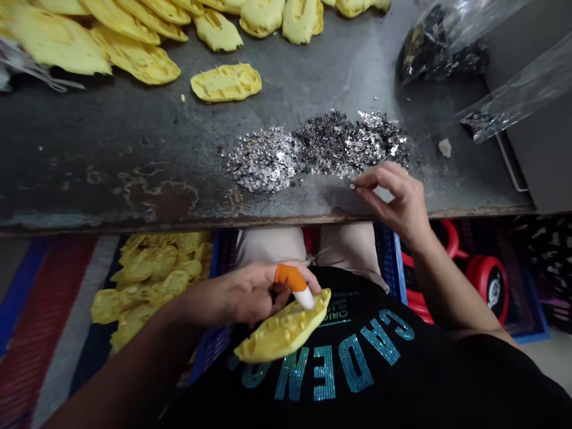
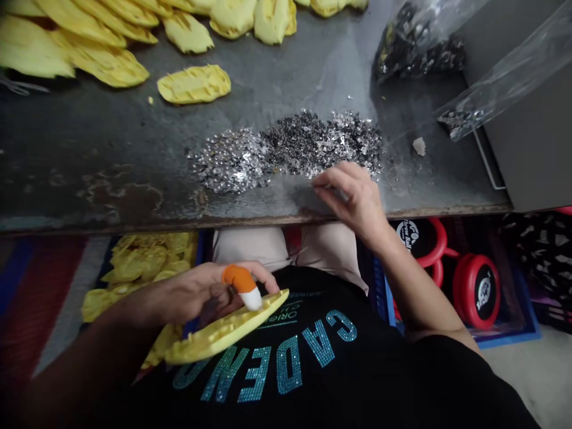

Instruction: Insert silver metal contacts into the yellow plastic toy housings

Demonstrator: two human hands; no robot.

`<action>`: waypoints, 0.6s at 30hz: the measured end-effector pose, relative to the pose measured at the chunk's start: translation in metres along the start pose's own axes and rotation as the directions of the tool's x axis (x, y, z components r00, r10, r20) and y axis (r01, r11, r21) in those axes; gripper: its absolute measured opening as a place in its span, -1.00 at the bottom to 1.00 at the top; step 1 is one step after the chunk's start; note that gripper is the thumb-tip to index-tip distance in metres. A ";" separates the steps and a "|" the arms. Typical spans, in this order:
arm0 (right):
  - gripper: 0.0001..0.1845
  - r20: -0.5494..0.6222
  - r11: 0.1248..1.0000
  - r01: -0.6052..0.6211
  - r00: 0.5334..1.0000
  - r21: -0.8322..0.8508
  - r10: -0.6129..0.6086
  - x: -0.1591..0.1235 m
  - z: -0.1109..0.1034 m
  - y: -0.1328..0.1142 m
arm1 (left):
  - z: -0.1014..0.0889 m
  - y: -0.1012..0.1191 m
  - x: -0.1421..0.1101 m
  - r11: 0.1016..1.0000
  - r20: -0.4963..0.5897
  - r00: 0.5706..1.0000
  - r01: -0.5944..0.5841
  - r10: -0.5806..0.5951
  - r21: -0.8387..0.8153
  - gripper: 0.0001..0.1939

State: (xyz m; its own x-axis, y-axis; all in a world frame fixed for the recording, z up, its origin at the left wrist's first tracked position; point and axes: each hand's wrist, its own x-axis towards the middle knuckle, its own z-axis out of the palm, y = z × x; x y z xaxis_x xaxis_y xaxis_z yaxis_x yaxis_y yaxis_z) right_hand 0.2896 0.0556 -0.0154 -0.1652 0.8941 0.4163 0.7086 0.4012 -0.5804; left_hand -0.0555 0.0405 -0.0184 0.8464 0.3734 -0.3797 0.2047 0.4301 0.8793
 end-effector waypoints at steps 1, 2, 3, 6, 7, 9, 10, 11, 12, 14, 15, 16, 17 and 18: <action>-0.86 0.021 0.995 -0.029 0.999 -0.099 0.031 0.005 0.000 0.015 | -0.002 0.005 -0.001 0.999 0.099 0.995 0.021 -0.024 0.039 -0.22; -0.86 0.058 0.984 -0.036 0.997 -0.177 0.047 0.010 0.002 0.028 | -0.003 0.011 -0.002 0.997 0.144 0.989 0.035 -0.045 0.076 -0.20; -0.85 0.106 0.971 -0.026 0.993 -0.237 0.052 0.015 0.004 0.038 | -0.003 0.017 -0.002 0.992 0.141 0.988 0.050 -0.065 0.113 -0.17; -0.81 0.232 0.939 0.021 0.971 -0.344 0.064 0.026 0.012 0.048 | 0.005 0.039 0.002 0.939 0.004 0.991 0.123 -0.131 0.321 -0.21; -0.81 0.252 0.930 0.027 0.965 -0.366 0.071 0.027 0.012 0.047 | 0.009 0.048 0.005 0.889 -0.032 0.987 0.156 -0.157 0.430 -0.26; -0.82 0.275 0.919 0.029 0.957 -0.394 0.088 0.027 0.010 0.042 | 0.016 0.066 0.010 0.763 -0.034 0.978 0.184 -0.208 0.620 -0.33; -0.83 0.284 0.914 0.028 0.954 -0.404 0.096 0.025 0.008 0.040 | 0.019 0.073 0.012 0.720 0.005 0.975 0.160 -0.221 0.676 -0.37; -0.84 0.293 0.911 0.028 0.951 -0.412 0.103 0.023 0.005 0.038 | 0.020 0.080 0.014 0.702 0.051 0.974 0.121 -0.219 0.702 -0.43; -0.85 0.302 0.908 0.028 0.947 -0.417 0.109 0.020 0.002 0.037 | 0.021 0.084 0.015 0.702 0.089 0.974 0.084 -0.207 0.707 -0.50; -0.86 0.310 0.909 0.026 0.944 -0.416 0.115 0.015 -0.003 0.037 | 0.022 0.090 0.017 0.737 0.129 0.977 0.040 -0.170 0.674 -0.60; -0.88 0.308 0.915 0.020 0.944 -0.404 0.115 0.012 -0.004 0.037 | 0.022 0.091 0.017 0.760 0.126 0.979 0.039 -0.159 0.649 -0.62; -0.90 0.300 0.924 0.011 0.947 -0.383 0.113 0.010 -0.005 0.038 | 0.022 0.092 0.016 0.778 0.118 0.980 0.051 -0.159 0.626 -0.62; -0.91 0.286 0.934 0.001 0.952 -0.357 0.108 0.007 -0.004 0.039 | 0.022 0.092 0.014 0.791 0.098 0.982 0.071 -0.164 0.607 -0.61; -0.91 0.268 0.945 -0.008 0.958 -0.328 0.101 0.005 -0.004 0.040 | 0.021 0.092 0.011 0.798 0.066 0.983 0.100 -0.172 0.594 -0.60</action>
State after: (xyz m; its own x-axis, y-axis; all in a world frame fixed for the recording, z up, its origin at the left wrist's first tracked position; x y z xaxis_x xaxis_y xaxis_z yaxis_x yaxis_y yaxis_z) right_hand 0.3192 0.0756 -0.0336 -0.2708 0.9505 0.1524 0.8956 0.3068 -0.3221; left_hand -0.0168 0.0670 0.0642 0.8293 0.2382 -0.5055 0.5398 -0.1077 0.8349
